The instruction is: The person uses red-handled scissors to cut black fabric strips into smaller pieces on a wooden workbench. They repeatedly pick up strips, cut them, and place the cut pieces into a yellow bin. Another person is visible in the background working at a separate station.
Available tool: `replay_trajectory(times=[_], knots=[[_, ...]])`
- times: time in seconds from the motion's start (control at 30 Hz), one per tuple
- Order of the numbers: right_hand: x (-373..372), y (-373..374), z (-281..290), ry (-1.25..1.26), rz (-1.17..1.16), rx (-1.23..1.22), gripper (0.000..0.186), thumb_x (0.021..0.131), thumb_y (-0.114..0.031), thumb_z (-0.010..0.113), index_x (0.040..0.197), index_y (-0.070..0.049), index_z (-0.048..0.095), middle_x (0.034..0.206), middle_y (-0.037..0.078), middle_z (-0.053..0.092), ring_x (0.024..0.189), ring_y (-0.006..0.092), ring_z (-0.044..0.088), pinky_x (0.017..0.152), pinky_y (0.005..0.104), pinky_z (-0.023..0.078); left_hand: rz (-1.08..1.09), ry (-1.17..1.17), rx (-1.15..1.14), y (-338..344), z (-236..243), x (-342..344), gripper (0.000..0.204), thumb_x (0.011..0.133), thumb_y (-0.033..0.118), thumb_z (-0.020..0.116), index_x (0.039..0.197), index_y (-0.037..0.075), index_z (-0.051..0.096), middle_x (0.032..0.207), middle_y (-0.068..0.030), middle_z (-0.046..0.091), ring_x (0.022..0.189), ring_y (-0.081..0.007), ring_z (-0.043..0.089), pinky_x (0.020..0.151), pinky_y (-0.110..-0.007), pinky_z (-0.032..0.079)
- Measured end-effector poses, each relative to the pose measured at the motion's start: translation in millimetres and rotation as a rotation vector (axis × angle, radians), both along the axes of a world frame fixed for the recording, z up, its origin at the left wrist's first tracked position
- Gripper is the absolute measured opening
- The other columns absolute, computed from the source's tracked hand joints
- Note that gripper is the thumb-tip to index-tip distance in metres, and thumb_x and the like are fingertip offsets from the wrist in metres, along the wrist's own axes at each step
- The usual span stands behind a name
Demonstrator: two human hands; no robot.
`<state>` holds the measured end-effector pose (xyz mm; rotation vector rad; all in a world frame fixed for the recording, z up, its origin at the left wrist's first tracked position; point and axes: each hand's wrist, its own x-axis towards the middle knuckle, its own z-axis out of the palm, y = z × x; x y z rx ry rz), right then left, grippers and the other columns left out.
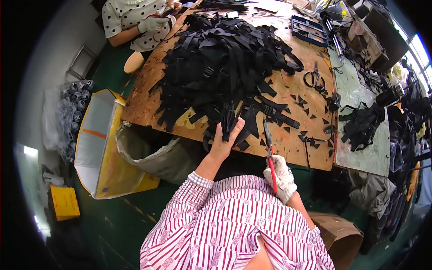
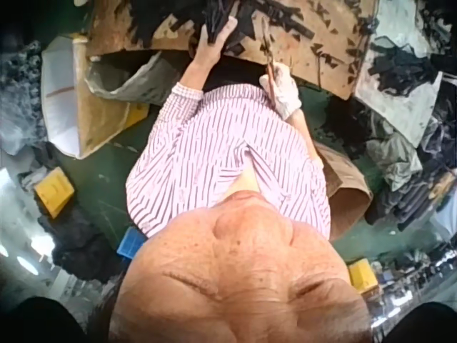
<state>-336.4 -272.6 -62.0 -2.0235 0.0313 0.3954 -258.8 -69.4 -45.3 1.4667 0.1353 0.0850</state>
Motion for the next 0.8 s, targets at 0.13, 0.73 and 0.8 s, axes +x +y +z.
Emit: replay_trajectory(times=[0.13,0.73,0.8], knots=[[-1,0,-4,-0.035,0.020,0.003,0.034,0.079,-0.011,0.057,0.111,-0.004,0.047,0.078,0.007,0.055,0.066,0.0181,0.054,0.063,0.0311,0.045,0.035,0.001,0.001,-6,-8,-3,0.023,0.087,0.024,0.067,0.093,0.003,0.061,0.082,0.0003,0.060,0.083,-0.0071,0.056,0.075,-0.023,0.044],[2,-3,-9,-0.040,-0.021,0.019,0.046,0.076,-0.024,0.066,0.112,-0.003,0.046,0.085,0.012,0.057,0.076,0.0244,0.057,0.070,0.0345,0.046,-0.312,-0.094,0.232,-7,-24,-5,0.025,0.087,0.002,0.062,0.109,0.000,0.051,0.104,-0.0083,0.062,0.101,-0.0126,0.060,0.085,-0.024,0.048],[-1,0,-16,-0.052,-0.080,0.112,0.039,0.075,-0.010,0.061,0.109,-0.001,0.046,0.078,0.005,0.053,0.071,0.0133,0.053,0.067,0.0278,0.045,-0.294,-0.192,0.173,-6,-34,-4,0.025,0.086,0.001,0.063,0.109,0.001,0.051,0.103,-0.0080,0.062,0.097,-0.0120,0.061,0.083,-0.024,0.049]])
